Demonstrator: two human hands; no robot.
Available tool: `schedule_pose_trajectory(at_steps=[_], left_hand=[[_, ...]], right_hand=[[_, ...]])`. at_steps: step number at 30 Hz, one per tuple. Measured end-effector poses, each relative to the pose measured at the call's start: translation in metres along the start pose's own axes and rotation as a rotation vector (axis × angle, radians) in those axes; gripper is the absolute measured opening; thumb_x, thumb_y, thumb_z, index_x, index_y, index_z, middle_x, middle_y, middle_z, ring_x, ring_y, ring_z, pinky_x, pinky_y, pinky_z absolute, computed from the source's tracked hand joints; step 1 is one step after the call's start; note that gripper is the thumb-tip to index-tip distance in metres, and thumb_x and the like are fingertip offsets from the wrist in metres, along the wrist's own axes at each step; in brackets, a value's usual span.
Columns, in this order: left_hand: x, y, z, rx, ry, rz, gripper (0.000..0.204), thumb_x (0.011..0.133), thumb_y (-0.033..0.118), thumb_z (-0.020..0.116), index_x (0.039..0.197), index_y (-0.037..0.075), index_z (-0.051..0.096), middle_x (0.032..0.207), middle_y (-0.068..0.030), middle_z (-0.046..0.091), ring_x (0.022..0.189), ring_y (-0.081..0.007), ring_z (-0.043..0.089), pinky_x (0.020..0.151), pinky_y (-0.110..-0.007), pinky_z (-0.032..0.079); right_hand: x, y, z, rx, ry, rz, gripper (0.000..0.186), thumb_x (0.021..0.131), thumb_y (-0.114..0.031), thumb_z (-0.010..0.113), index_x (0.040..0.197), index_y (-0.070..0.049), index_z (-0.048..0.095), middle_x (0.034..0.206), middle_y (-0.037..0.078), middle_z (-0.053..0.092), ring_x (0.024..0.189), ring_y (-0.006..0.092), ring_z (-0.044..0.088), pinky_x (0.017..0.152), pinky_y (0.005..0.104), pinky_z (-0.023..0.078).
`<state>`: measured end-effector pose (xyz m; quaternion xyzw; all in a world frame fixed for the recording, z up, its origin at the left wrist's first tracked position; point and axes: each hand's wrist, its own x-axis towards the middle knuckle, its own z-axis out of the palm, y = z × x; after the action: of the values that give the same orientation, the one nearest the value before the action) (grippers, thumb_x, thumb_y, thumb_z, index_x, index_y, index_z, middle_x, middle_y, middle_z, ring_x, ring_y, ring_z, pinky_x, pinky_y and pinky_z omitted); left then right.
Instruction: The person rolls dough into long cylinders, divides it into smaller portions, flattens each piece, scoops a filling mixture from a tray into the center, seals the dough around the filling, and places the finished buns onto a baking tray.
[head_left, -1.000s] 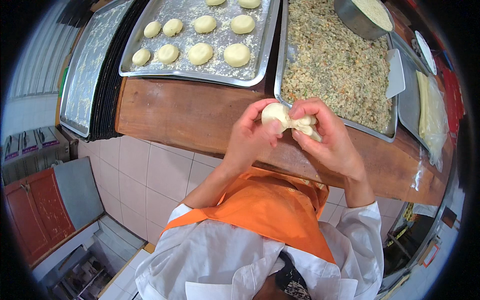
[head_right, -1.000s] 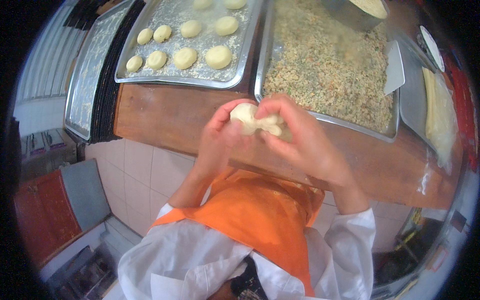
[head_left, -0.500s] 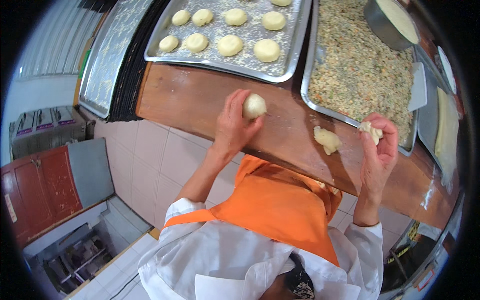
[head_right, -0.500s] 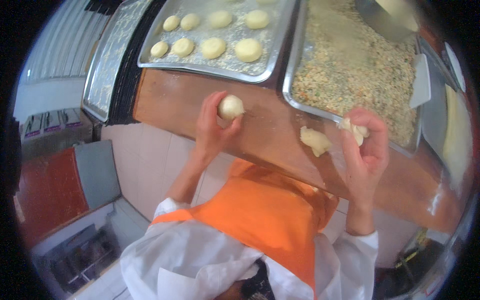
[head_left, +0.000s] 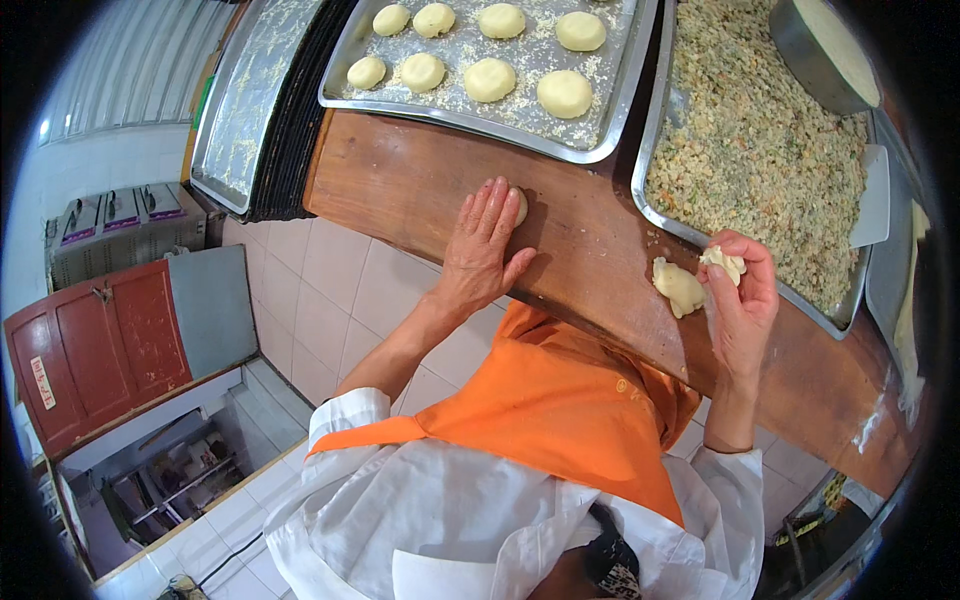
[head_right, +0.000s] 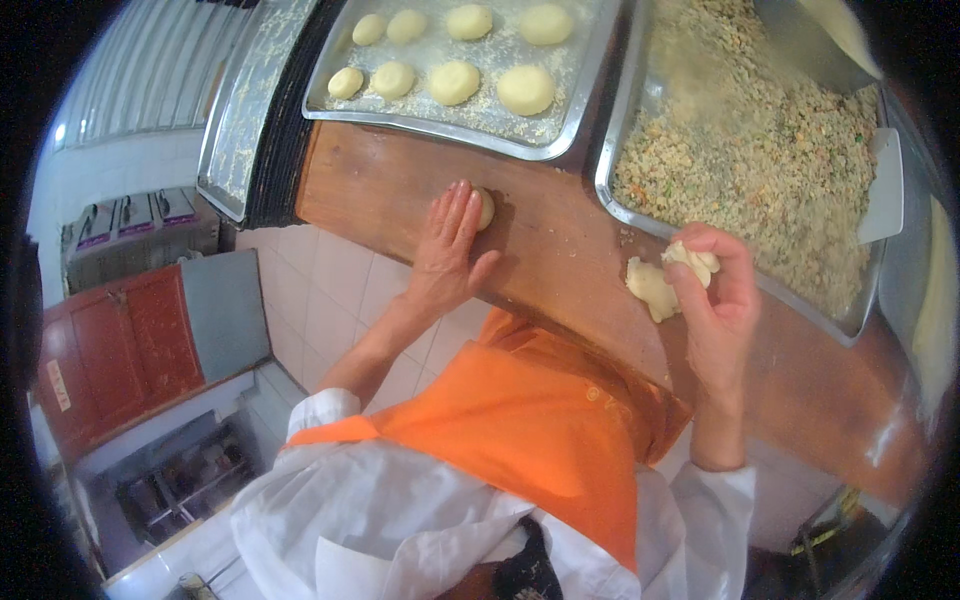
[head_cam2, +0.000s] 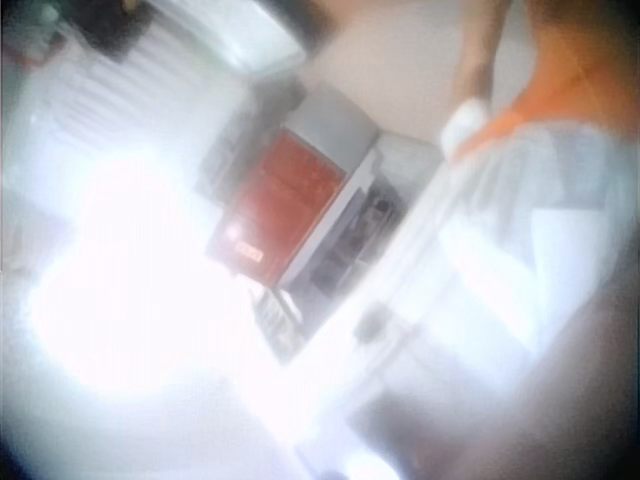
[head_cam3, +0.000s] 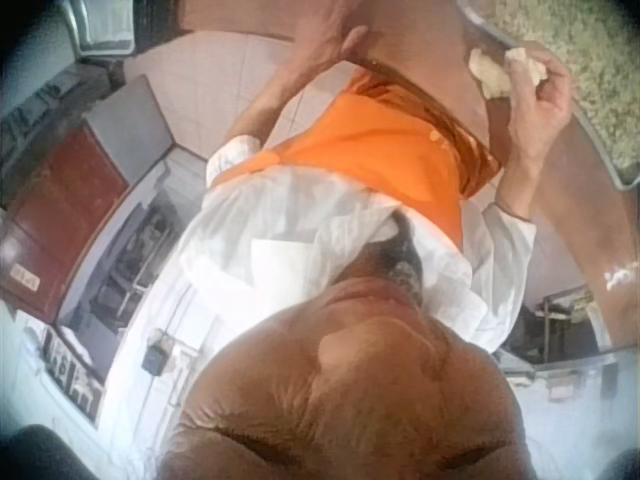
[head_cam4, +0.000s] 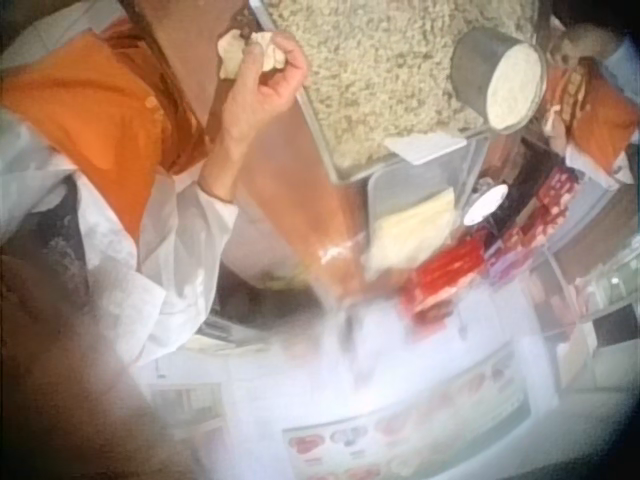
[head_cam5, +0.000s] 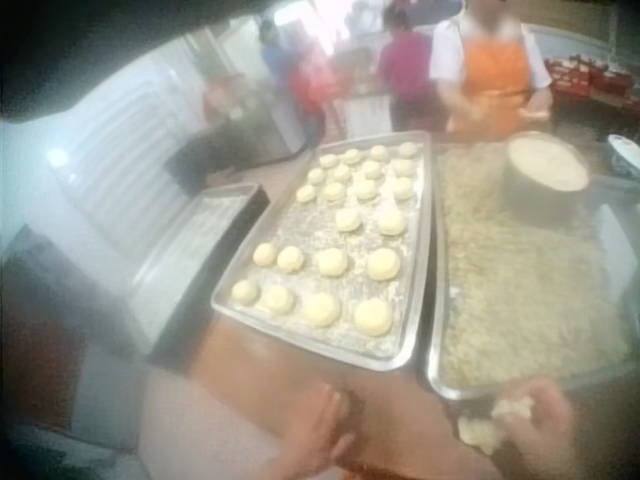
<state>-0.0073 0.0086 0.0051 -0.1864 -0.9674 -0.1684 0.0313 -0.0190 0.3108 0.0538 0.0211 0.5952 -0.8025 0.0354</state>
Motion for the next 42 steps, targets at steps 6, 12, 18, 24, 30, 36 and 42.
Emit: schedule_pose_trajectory(at_steps=[6,12,18,24,30,36,42], left_hand=[[0.011,0.006,-0.001,0.005,-0.021,-0.017,0.066,0.081,0.024,0.056,0.136,0.002,0.026,0.140,-0.0185,0.027,0.129,-0.0356,0.025,0.106,-0.046,0.018],[0.022,-0.027,-0.007,-0.086,0.214,-0.142,0.046,0.079,0.022,0.059,0.118,0.001,0.047,0.120,-0.0191,0.046,0.112,-0.0353,0.042,0.099,-0.046,0.027],[0.013,0.015,-0.008,-0.275,0.019,0.011,0.047,0.066,0.005,0.068,0.111,0.006,0.053,0.111,-0.0149,0.053,0.097,-0.0329,0.051,0.082,-0.039,0.042],[0.102,-0.015,-0.086,-0.623,0.371,-0.192,0.048,0.074,0.008,0.068,0.118,0.004,0.048,0.112,-0.0129,0.056,0.105,-0.0235,0.054,0.087,-0.032,0.044],[0.258,-0.134,-0.085,-0.315,0.556,-0.283,0.049,0.074,0.019,0.068,0.115,0.002,0.050,0.108,-0.0185,0.056,0.098,-0.0312,0.055,0.086,-0.039,0.043],[0.326,-0.197,-0.040,-0.201,0.398,-0.352,0.033,0.075,0.025,0.064,0.102,0.006,0.062,0.104,-0.0154,0.060,0.102,-0.0314,0.053,0.088,-0.040,0.042],[0.302,-0.178,-0.077,0.072,0.545,-0.209,0.028,0.077,0.028,0.062,0.098,0.009,0.065,0.108,-0.0108,0.059,0.103,-0.0291,0.052,0.087,-0.043,0.041]], right_hand=[[0.005,-0.007,0.017,0.066,-0.048,0.010,0.025,0.079,0.009,0.053,0.099,-0.005,0.050,0.103,0.007,0.051,0.090,0.0121,0.052,0.075,0.0241,0.045],[-0.004,-0.010,0.014,-0.018,-0.026,0.012,0.022,0.079,0.006,0.054,0.098,-0.004,0.050,0.101,0.006,0.053,0.089,0.0118,0.052,0.076,0.0240,0.045],[0.003,-0.011,0.012,-0.059,0.068,0.078,0.020,0.077,0.005,0.054,0.095,-0.004,0.051,0.099,0.006,0.053,0.087,0.0122,0.052,0.076,0.0249,0.045],[0.016,-0.004,0.017,-0.047,0.050,0.110,0.022,0.077,0.009,0.051,0.095,-0.004,0.048,0.095,0.008,0.050,0.077,0.0124,0.050,0.068,0.0246,0.044],[0.014,-0.001,0.023,-0.111,0.100,0.169,0.023,0.076,0.011,0.050,0.094,-0.004,0.049,0.094,0.009,0.050,0.074,0.0133,0.050,0.065,0.0253,0.043],[0.005,0.004,0.018,-0.110,0.149,0.167,0.022,0.077,0.010,0.050,0.094,-0.003,0.049,0.096,0.009,0.051,0.075,0.0134,0.050,0.066,0.0254,0.044],[0.001,-0.007,0.018,-0.116,0.134,0.193,0.028,0.080,0.007,0.047,0.106,-0.002,0.048,0.113,0.014,0.051,0.092,0.0194,0.055,0.075,0.0291,0.047]])
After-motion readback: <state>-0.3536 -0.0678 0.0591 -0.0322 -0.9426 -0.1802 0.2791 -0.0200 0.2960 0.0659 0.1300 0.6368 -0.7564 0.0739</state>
